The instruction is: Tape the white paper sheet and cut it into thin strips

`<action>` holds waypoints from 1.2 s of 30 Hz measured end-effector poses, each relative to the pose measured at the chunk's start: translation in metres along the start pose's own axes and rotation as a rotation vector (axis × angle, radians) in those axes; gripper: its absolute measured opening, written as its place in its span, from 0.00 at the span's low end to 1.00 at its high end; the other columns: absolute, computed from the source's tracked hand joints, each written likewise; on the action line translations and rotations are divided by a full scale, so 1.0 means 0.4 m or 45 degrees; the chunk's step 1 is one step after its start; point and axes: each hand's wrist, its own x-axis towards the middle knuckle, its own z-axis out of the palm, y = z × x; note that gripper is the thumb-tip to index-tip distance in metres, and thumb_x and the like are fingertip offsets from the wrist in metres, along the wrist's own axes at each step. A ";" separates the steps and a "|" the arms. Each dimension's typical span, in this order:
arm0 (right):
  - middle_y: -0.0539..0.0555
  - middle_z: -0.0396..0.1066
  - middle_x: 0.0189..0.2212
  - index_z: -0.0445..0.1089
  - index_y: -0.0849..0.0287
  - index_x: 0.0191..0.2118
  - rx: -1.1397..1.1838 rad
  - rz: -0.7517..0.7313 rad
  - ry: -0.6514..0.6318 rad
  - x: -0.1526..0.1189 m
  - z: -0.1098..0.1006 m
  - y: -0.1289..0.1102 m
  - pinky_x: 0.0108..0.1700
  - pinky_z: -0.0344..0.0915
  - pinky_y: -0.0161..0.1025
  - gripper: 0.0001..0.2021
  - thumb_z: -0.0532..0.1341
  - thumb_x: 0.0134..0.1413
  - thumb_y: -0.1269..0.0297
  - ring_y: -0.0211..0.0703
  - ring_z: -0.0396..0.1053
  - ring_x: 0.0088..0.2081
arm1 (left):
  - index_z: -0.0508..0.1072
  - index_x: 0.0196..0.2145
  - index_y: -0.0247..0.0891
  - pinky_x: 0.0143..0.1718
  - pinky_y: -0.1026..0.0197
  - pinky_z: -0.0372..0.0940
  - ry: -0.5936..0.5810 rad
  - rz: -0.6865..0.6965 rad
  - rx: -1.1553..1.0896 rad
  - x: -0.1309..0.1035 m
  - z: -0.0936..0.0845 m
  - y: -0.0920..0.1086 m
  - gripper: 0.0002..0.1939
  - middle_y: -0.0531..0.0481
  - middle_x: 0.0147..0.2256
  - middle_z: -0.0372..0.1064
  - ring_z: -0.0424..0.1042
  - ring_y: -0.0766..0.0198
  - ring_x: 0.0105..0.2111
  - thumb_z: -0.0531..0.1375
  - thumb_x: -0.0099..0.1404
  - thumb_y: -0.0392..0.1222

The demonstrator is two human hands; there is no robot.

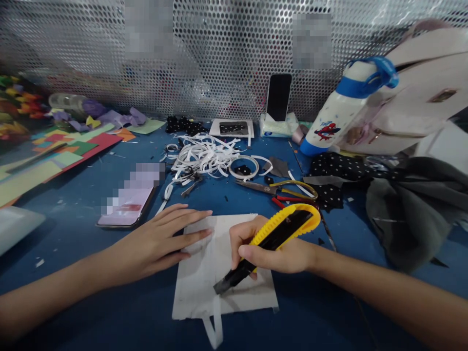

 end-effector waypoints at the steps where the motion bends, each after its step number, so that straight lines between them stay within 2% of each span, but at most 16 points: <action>1: 0.56 0.71 0.23 0.74 0.63 0.30 -0.008 -0.009 -0.013 0.000 0.001 -0.001 0.29 0.63 0.35 0.22 0.55 0.64 0.50 0.40 0.69 0.26 | 0.60 0.64 0.42 0.63 0.40 0.53 0.002 0.002 -0.001 0.000 0.001 0.000 0.22 0.41 0.66 0.51 0.55 0.50 0.63 0.50 0.74 0.37; 7: 0.56 0.74 0.25 0.73 0.61 0.31 -0.068 -0.070 -0.115 -0.003 0.008 -0.005 0.34 0.64 0.38 0.20 0.53 0.65 0.54 0.42 0.69 0.28 | 0.59 0.65 0.41 0.63 0.41 0.53 -0.004 0.007 0.011 0.000 0.002 -0.001 0.22 0.41 0.66 0.51 0.54 0.51 0.64 0.49 0.75 0.38; 15: 0.53 0.72 0.21 0.72 0.59 0.30 -0.122 -0.115 -0.241 -0.004 0.021 -0.019 0.40 0.64 0.42 0.18 0.52 0.65 0.55 0.41 0.69 0.26 | 0.59 0.65 0.41 0.63 0.40 0.52 -0.032 0.004 0.004 -0.002 0.004 -0.004 0.22 0.41 0.66 0.51 0.53 0.51 0.64 0.49 0.76 0.40; 22: 0.56 0.70 0.22 0.73 0.60 0.29 -0.024 0.035 -0.003 -0.013 0.004 -0.008 0.31 0.63 0.39 0.24 0.51 0.65 0.47 0.44 0.69 0.27 | 0.60 0.64 0.41 0.63 0.40 0.52 -0.009 0.008 -0.022 0.004 0.002 -0.001 0.22 0.41 0.66 0.52 0.55 0.51 0.63 0.50 0.75 0.37; 25: 0.53 0.68 0.21 0.72 0.60 0.29 0.101 0.033 0.071 -0.019 0.004 0.014 0.25 0.61 0.36 0.24 0.53 0.65 0.47 0.40 0.67 0.22 | 0.60 0.64 0.42 0.64 0.40 0.52 -0.009 0.004 -0.045 0.004 0.004 -0.001 0.22 0.42 0.65 0.53 0.56 0.51 0.63 0.50 0.74 0.37; 28: 0.50 0.67 0.22 0.72 0.60 0.31 0.230 -0.037 0.279 -0.019 0.004 0.033 0.22 0.58 0.34 0.21 0.54 0.66 0.50 0.35 0.63 0.19 | 0.57 0.65 0.41 0.64 0.41 0.52 -0.011 -0.018 -0.070 0.001 0.007 -0.004 0.24 0.42 0.65 0.54 0.56 0.51 0.63 0.52 0.74 0.38; 32: 0.48 0.68 0.23 0.71 0.58 0.37 0.123 -0.143 0.672 0.000 -0.006 0.044 0.29 0.62 0.34 0.14 0.55 0.67 0.54 0.36 0.66 0.23 | 0.56 0.65 0.39 0.64 0.42 0.53 -0.017 -0.049 -0.126 0.000 0.008 -0.004 0.25 0.42 0.64 0.55 0.55 0.50 0.62 0.54 0.73 0.41; 34: 0.47 0.69 0.23 0.70 0.57 0.39 0.038 -0.136 0.756 0.011 -0.013 0.043 0.32 0.63 0.35 0.11 0.55 0.67 0.56 0.36 0.68 0.25 | 0.58 0.64 0.39 0.63 0.42 0.55 -0.025 -0.047 -0.156 0.001 0.007 -0.002 0.23 0.42 0.63 0.56 0.56 0.50 0.62 0.53 0.74 0.41; 36: 0.47 0.70 0.23 0.69 0.56 0.39 -0.008 -0.070 0.763 0.019 -0.018 0.039 0.32 0.64 0.34 0.10 0.56 0.67 0.57 0.36 0.68 0.26 | 0.61 0.62 0.40 0.62 0.41 0.56 -0.031 -0.025 -0.169 0.003 0.004 0.002 0.21 0.41 0.62 0.56 0.57 0.49 0.61 0.53 0.74 0.40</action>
